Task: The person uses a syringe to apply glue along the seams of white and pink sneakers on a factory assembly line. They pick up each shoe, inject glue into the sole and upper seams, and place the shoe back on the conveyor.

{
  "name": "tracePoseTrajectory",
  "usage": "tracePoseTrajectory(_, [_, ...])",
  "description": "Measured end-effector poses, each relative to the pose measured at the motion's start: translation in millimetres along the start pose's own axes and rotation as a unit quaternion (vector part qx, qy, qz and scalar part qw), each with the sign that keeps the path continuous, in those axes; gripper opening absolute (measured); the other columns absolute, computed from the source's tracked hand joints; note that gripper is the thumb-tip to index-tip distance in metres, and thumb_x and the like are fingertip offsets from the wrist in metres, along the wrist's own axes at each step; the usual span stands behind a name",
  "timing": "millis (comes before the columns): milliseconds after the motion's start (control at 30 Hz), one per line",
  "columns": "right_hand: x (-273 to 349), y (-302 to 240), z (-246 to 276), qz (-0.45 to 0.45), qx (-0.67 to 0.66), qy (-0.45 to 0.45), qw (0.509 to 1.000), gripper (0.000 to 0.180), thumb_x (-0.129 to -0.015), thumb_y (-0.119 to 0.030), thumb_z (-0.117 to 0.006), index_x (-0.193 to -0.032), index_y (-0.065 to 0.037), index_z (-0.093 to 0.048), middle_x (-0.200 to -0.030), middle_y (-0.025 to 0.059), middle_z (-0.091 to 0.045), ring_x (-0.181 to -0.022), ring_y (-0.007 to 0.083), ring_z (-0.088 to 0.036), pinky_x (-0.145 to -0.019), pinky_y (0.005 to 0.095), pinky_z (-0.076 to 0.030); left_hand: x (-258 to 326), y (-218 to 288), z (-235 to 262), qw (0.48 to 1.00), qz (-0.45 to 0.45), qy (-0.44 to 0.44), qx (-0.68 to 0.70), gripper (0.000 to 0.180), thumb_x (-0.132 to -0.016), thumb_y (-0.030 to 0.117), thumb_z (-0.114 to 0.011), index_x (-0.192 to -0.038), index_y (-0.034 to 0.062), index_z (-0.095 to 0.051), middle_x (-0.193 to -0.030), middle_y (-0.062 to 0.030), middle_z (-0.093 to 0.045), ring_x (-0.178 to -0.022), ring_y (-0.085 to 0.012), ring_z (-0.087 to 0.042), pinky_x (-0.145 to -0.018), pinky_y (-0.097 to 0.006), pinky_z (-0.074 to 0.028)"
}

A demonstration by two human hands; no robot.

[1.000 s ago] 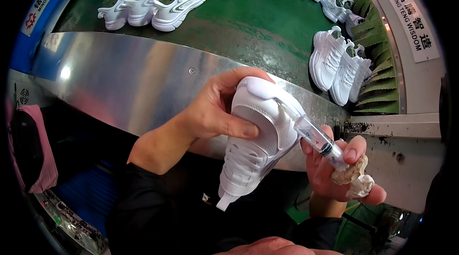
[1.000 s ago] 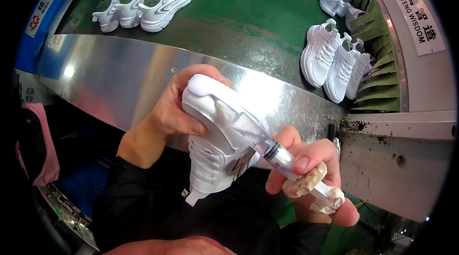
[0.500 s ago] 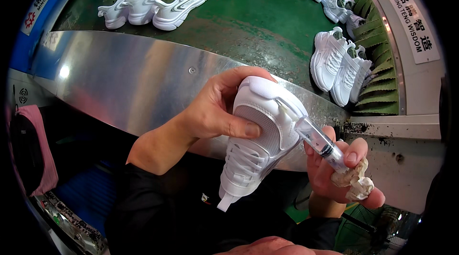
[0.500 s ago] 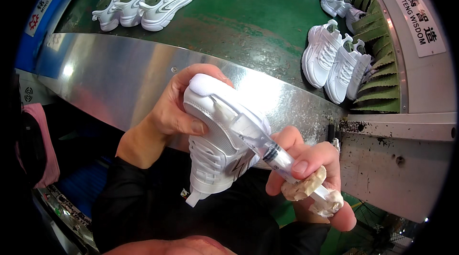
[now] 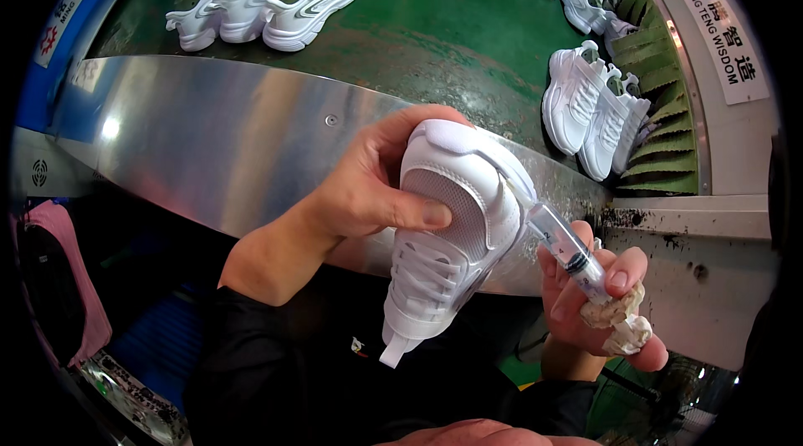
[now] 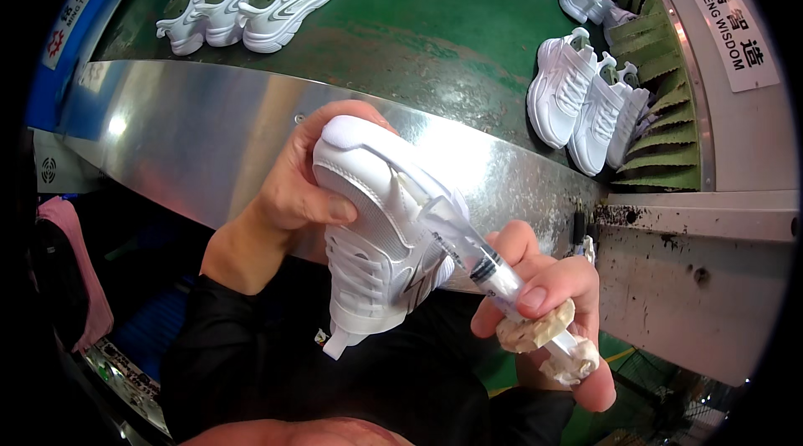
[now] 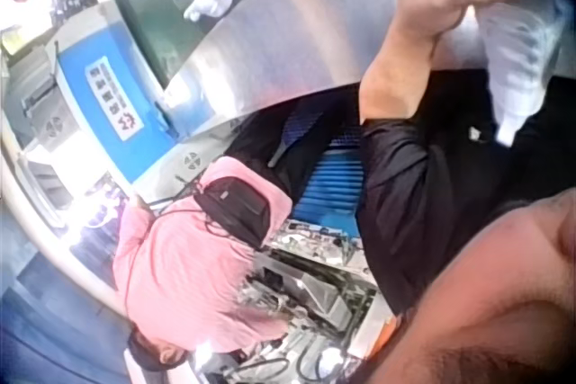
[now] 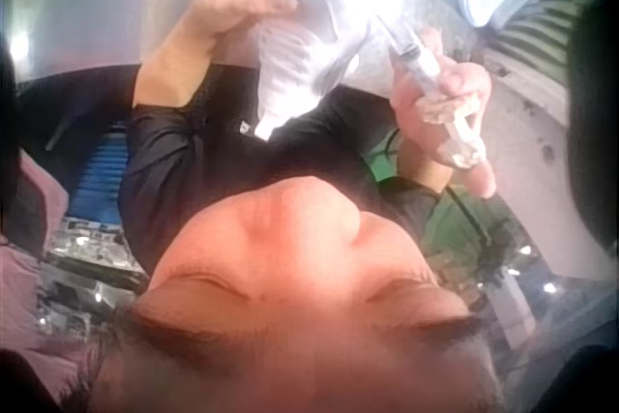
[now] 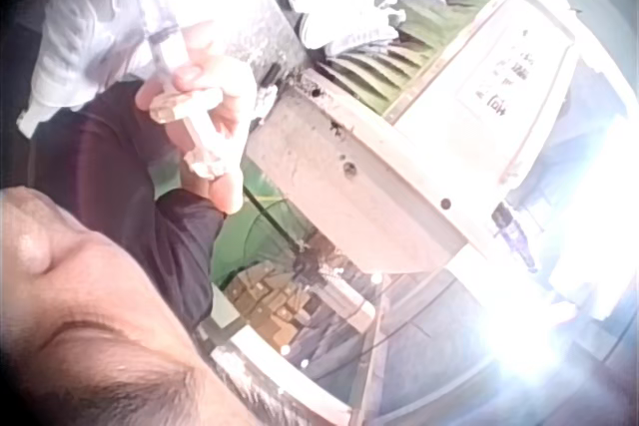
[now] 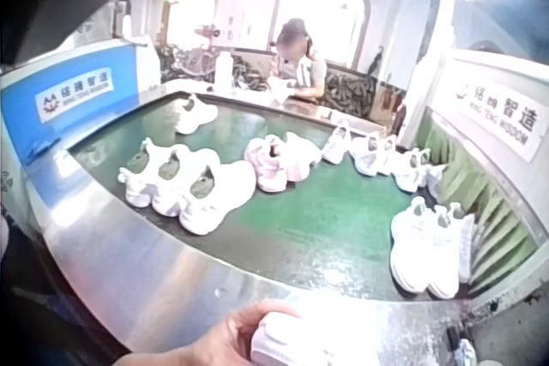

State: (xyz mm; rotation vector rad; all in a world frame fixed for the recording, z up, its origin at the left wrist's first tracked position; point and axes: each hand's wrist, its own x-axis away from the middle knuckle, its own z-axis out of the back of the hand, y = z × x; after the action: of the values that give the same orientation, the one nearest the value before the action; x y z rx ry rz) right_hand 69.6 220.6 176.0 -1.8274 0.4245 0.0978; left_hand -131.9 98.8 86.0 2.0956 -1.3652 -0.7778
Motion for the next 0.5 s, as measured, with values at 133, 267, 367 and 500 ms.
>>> tracePoseTrajectory(133, [9.8, -0.2, 1.6, -0.002, -0.010, 0.008, 1.000, 0.065, -0.071, -0.064, -0.066, -0.111, -0.015, -0.049, -0.067, 0.0084, -0.058, -0.089, 0.0218, -0.039, -0.092, 0.0341, -0.031, -2.1, 1.8, -4.4, 1.000, 0.009, 0.015, 0.010, 0.076, -0.056, 0.006, -0.079, -0.125, 0.0048, -0.048, -0.111, -0.0084, -0.058, -0.104, -0.0201, -0.057, -0.091, -0.033, -0.045])
tracePoseTrajectory(267, [19.7, 8.3, 7.0, 0.003, -0.029, 0.017, 0.999, 0.066, -0.070, -0.062, -0.069, -0.112, -0.014, -0.049, -0.071, 0.0088, -0.058, -0.091, 0.0224, -0.039, -0.096, 0.0353, -0.029, -3.1, 2.1, -0.3, 1.000, -0.006, 0.023, 0.016, 0.076, -0.059, 0.003, -0.076, -0.128, 0.0046, -0.045, -0.112, -0.0085, -0.058, -0.104, -0.0202, -0.057, -0.091, -0.033, -0.045])
tracePoseTrajectory(367, [26.3, 16.6, 13.6, 0.029, -0.039, 0.017, 0.999, 0.070, -0.070, -0.063, -0.068, -0.113, -0.011, -0.049, -0.076, 0.0111, -0.060, -0.094, 0.0238, -0.041, -0.096, 0.0385, -0.029, -5.1, -3.7, 13.2, 0.999, -0.024, -0.009, 0.034, 0.074, -0.064, -0.007, -0.072, -0.131, 0.0071, -0.044, -0.115, -0.0069, -0.058, -0.106, -0.0184, -0.056, -0.092, -0.034, -0.046])
tracePoseTrajectory(500, [34.3, 25.1, 22.1, 0.032, -0.058, 0.020, 0.998, 0.071, -0.069, -0.064, -0.068, -0.113, -0.011, -0.049, -0.075, 0.0110, -0.060, -0.097, 0.0249, -0.042, -0.096, 0.0389, -0.029, -6.6, -6.3, 14.8, 0.997, -0.013, 0.023, 0.066, 0.070, -0.066, -0.005, -0.069, -0.130, 0.0063, -0.045, -0.114, -0.0084, -0.058, -0.105, -0.0191, -0.056, -0.092, -0.033, -0.045])
